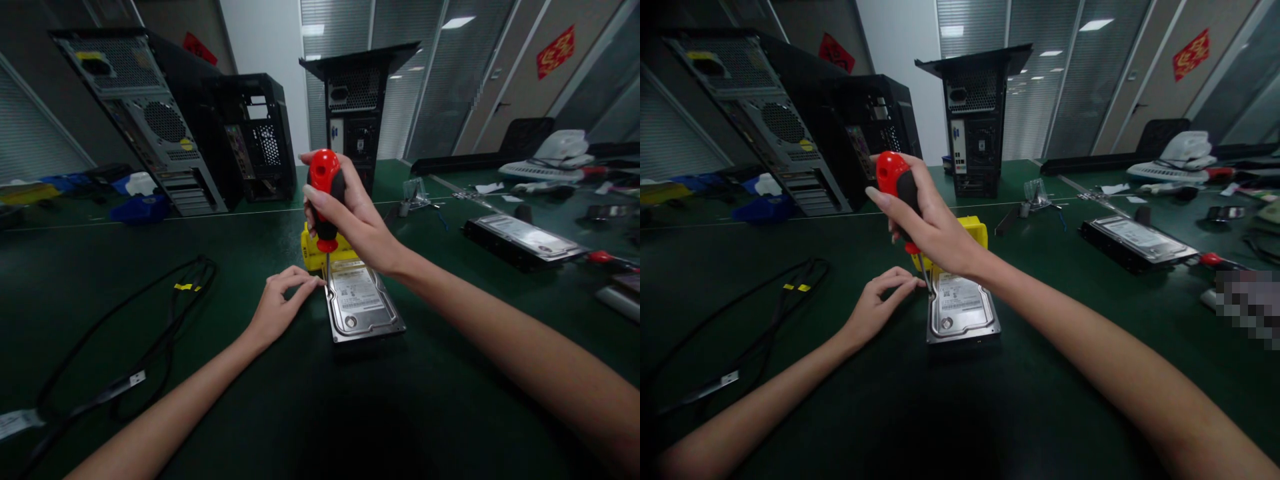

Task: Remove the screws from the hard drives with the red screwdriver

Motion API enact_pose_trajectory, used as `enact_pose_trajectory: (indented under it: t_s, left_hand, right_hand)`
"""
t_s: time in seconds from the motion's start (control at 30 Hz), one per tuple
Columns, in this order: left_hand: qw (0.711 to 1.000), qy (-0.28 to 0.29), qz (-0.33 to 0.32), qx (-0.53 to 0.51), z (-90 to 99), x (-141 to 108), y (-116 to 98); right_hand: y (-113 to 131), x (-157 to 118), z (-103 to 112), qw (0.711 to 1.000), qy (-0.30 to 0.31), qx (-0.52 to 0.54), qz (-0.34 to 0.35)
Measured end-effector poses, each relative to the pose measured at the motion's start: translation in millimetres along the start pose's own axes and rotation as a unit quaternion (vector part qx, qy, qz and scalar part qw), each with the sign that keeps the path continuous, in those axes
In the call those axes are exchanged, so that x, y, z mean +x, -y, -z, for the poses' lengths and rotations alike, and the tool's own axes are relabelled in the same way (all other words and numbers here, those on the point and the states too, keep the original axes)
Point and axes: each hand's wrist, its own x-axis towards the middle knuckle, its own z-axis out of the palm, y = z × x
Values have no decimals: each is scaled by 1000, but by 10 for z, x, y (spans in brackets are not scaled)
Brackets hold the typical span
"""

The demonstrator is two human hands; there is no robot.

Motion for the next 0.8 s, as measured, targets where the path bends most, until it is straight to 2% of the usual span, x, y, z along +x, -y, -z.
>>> enact_pose_trajectory:
  t_s: [0.13,0.5,0.8]
  left_hand:
    - [998,-3,-8,-66,16,12,54]
    - [1000,10,-14,21,-23,4,16]
    - [999,30,-22,21,-19,8,47]
  right_hand:
    - [-31,27,-12,1000,-17,24,8]
    - [-125,57,25,1000,-13,12,26]
    - [-76,49,-45,999,6,-46,11]
